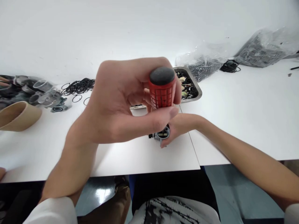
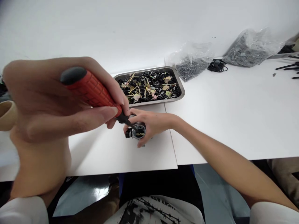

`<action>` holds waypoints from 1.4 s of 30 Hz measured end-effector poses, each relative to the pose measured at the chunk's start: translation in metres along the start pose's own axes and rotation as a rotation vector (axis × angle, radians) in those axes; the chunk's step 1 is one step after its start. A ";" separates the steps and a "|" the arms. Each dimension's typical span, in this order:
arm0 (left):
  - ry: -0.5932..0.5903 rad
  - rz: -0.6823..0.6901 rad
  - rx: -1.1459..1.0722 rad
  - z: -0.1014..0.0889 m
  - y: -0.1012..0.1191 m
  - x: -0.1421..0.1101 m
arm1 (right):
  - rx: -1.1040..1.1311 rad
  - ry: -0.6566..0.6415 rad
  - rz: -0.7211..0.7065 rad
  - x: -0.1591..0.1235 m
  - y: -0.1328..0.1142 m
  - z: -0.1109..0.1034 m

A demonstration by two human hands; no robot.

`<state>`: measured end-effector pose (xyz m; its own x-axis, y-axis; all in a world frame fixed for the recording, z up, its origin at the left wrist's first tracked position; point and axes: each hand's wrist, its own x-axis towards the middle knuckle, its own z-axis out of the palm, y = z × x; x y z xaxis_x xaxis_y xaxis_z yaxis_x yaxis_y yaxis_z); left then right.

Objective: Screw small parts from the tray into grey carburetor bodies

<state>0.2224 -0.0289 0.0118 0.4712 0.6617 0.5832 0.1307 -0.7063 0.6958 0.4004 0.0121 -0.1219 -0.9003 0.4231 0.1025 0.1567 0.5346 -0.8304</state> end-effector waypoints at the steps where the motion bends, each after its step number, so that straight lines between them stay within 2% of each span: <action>1: 0.088 0.024 -0.005 0.000 -0.001 -0.002 | 0.003 0.006 -0.004 0.000 0.001 0.000; 2: 0.165 0.045 -0.010 -0.001 -0.001 -0.004 | 0.006 0.010 -0.007 0.000 0.001 0.001; 4: 0.233 0.079 -0.025 -0.002 -0.001 -0.007 | 0.012 0.003 -0.010 0.000 0.002 0.001; 8: 0.190 0.104 -0.060 -0.003 0.005 -0.002 | 0.026 -0.044 0.013 0.000 -0.002 -0.001; 10: 0.106 0.090 -0.095 -0.001 0.010 0.005 | 0.021 -0.056 0.036 0.000 -0.004 -0.002; 13: -0.132 0.009 -0.139 0.001 0.015 0.018 | 0.001 -0.033 0.039 -0.001 -0.004 -0.002; 15: -0.222 -0.003 -0.135 0.002 0.016 0.024 | 0.001 -0.013 0.029 0.000 -0.001 -0.001; 20: -0.154 0.096 -0.088 0.001 0.011 0.028 | 0.016 -0.052 -0.008 0.001 0.002 -0.001; 24: -0.287 -0.011 -0.091 -0.003 0.017 0.022 | 0.002 -0.053 0.005 0.001 -0.001 -0.002; 26: -0.296 -0.034 -0.052 -0.004 0.020 0.018 | 0.006 -0.037 0.007 0.001 -0.002 -0.002; 31: -0.219 0.119 -0.125 0.000 0.018 0.017 | 0.006 -0.043 -0.005 0.001 -0.002 -0.003; 33: -0.205 0.059 -0.163 0.001 0.019 0.021 | 0.005 -0.037 0.005 0.001 -0.002 -0.002; 35: -0.273 -0.043 -0.161 0.000 0.021 0.022 | 0.014 -0.047 0.000 0.001 -0.003 -0.002; 37: -0.320 -0.075 -0.121 -0.002 0.023 0.022 | 0.017 -0.057 -0.011 0.001 -0.002 -0.002; 39: -0.318 -0.003 -0.086 -0.003 0.021 0.020 | 0.017 -0.052 -0.010 0.001 -0.001 -0.002; 42: -0.239 0.116 -0.114 -0.003 0.016 0.018 | 0.020 -0.041 0.008 0.001 -0.001 -0.001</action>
<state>0.2301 -0.0271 0.0349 0.6711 0.4910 0.5554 -0.0280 -0.7319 0.6808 0.4000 0.0128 -0.1200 -0.9151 0.3965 0.0734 0.1561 0.5162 -0.8421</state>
